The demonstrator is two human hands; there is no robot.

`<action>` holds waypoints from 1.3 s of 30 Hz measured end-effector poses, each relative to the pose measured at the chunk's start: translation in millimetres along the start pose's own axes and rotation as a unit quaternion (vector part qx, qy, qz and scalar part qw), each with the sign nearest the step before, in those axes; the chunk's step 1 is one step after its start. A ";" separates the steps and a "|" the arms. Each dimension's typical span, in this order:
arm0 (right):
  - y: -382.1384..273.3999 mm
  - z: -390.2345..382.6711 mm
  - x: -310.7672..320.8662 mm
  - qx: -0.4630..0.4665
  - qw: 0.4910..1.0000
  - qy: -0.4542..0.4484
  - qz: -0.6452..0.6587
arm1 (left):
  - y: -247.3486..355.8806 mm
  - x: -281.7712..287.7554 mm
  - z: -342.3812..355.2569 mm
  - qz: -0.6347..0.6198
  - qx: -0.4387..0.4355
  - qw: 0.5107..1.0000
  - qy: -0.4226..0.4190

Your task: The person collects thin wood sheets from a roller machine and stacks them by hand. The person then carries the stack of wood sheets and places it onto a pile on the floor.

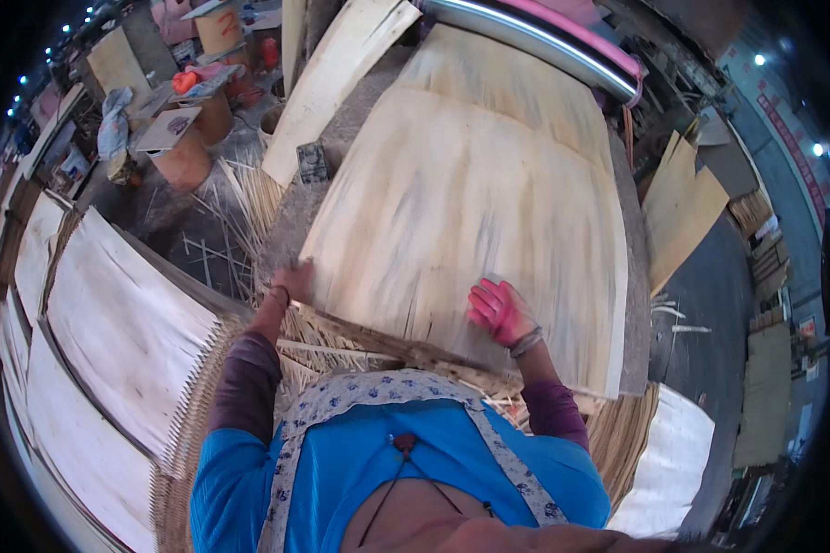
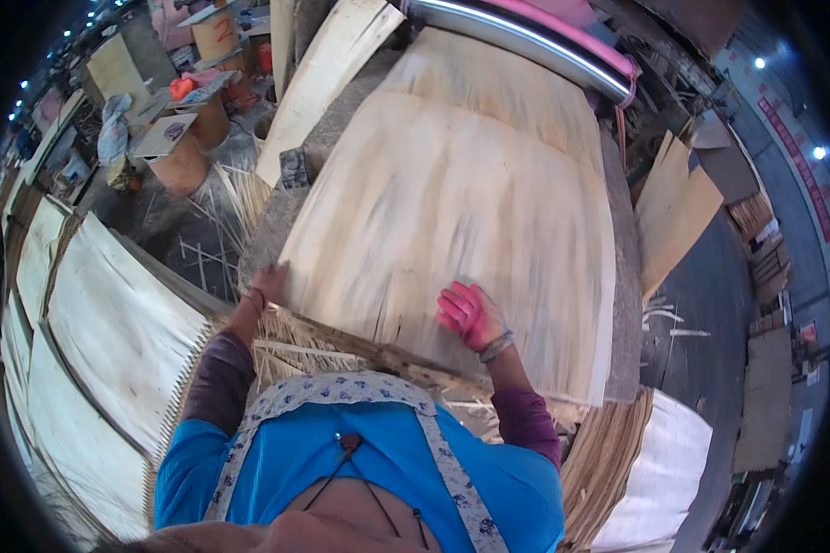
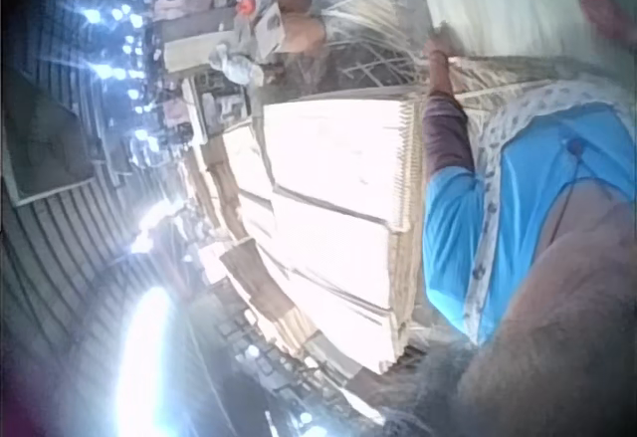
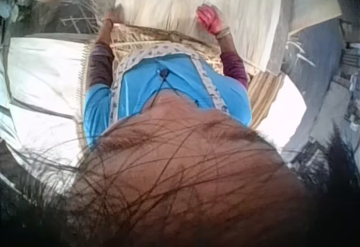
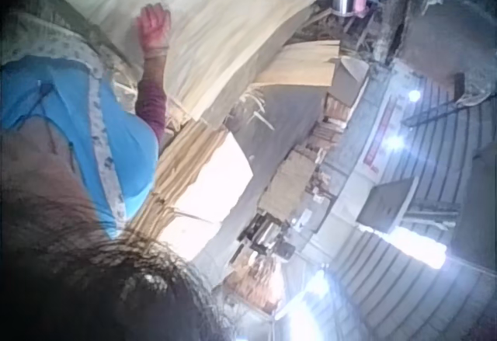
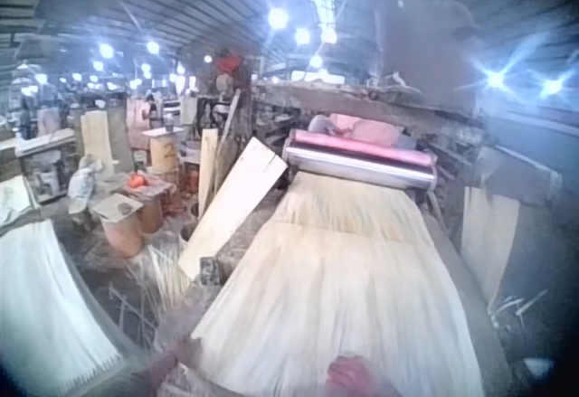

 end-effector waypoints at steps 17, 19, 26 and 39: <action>101.0 -65.4 -47.4 -0.090 0.983 -0.094 0.129 | 52.1 124.0 0.6 -0.492 -0.151 0.856 -0.059; 89.5 -58.3 -41.5 -0.048 0.995 -0.033 0.084 | 26.8 107.9 19.4 -0.424 -0.147 0.891 -0.065; 35.9 17.9 -26.2 -0.022 0.997 0.054 0.042 | -16.8 38.3 -3.4 -0.471 0.031 0.874 -0.116; -94.4 207.4 18.8 0.035 0.992 0.106 0.065 | 9.3 -20.3 -30.7 -0.064 -0.168 0.982 0.064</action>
Point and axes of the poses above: each hand's wrist, its own z-axis towards the middle knuckle, its own x-axis out of the back of the hand, y = z × x, the point moved 6 cm from there along z, towards the middle knuckle, and after that the axes turned 4 degrees about -z, right-handed, at the moved point
